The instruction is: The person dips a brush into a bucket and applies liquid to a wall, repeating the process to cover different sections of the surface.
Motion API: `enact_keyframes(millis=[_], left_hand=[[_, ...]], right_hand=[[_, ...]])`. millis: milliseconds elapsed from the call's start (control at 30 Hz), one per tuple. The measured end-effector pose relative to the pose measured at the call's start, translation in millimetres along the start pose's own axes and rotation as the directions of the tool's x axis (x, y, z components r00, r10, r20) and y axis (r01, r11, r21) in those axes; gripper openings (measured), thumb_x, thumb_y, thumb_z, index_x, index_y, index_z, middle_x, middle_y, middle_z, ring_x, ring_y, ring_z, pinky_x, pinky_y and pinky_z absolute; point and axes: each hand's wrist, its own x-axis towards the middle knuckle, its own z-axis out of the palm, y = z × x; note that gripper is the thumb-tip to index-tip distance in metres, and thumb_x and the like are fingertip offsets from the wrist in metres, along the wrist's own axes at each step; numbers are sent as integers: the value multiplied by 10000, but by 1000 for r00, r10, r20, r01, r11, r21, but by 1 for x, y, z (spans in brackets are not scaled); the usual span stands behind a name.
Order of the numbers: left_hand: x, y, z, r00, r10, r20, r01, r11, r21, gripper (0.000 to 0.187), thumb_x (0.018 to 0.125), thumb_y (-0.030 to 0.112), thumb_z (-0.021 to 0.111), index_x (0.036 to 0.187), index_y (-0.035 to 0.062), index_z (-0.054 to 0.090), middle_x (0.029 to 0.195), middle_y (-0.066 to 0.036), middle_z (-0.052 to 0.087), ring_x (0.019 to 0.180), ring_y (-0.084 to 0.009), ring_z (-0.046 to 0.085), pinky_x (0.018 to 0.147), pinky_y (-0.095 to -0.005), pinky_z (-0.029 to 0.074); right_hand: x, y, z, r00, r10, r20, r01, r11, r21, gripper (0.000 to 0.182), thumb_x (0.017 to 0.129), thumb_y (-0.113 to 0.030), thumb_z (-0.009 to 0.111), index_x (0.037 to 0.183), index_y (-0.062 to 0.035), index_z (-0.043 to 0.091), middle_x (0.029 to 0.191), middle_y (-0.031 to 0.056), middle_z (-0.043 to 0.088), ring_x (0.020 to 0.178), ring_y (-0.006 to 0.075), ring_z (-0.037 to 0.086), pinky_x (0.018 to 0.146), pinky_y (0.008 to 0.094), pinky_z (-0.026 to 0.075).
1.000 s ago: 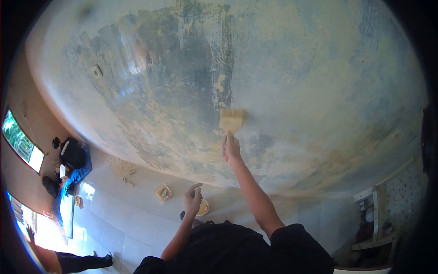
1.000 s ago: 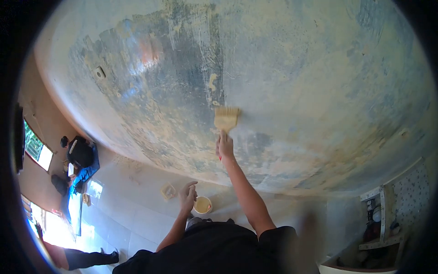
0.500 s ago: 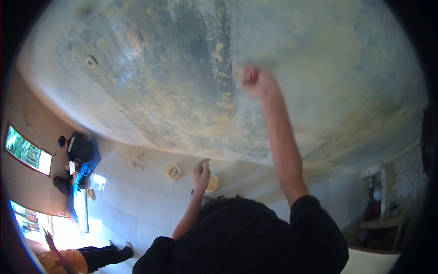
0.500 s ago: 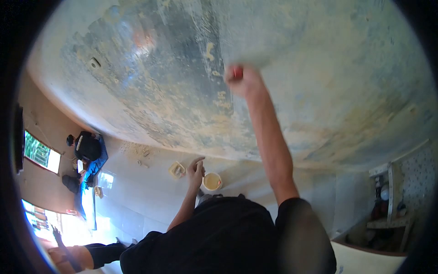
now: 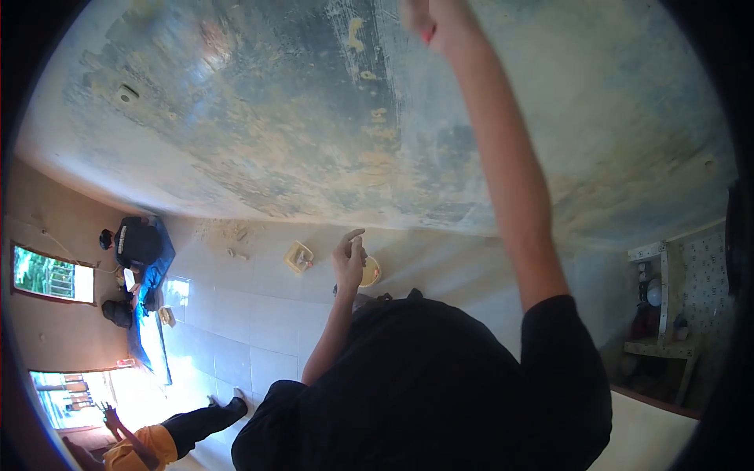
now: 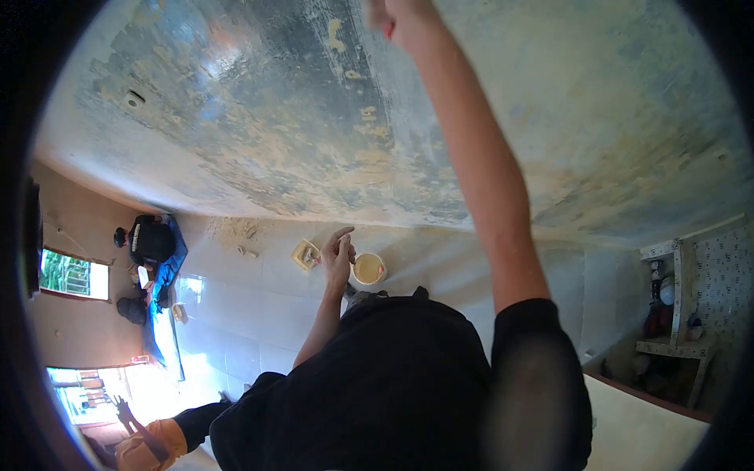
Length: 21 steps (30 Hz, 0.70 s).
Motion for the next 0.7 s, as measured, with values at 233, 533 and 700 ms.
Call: enact_keyframes(millis=[233,533,700], left_hand=[[6,7,-2,999,-17,-30,18,1000,13,248,914,179,508,1082,47,634,558,-7,502,486,-67,461,465,-236,390],[3,0,-7,999,20,-27,-20,1000,0,249,911,174,504,1080,49,637,569,-12,518,484,-67,468,459,-238,390],[-5,2,-4,998,-46,-36,48,998,40,244,906,171,509,1065,45,644,565,-14,519,484,-67,475,461,-239,393]], right_hand=[[-113,184,-32,868,233,-438,-283,958,-52,321,872,-505,548,866,-200,447,531,-48,393,355,88,333,311,242,226],[-178,309,-138,386,784,-487,-426,619,660,383,887,-228,431,529,-184,301,437,-57,253,334,102,216,354,266,211],[-138,219,-124,568,624,-536,-462,781,421,210,870,-169,483,664,-140,446,510,-42,374,362,76,284,334,222,229]])
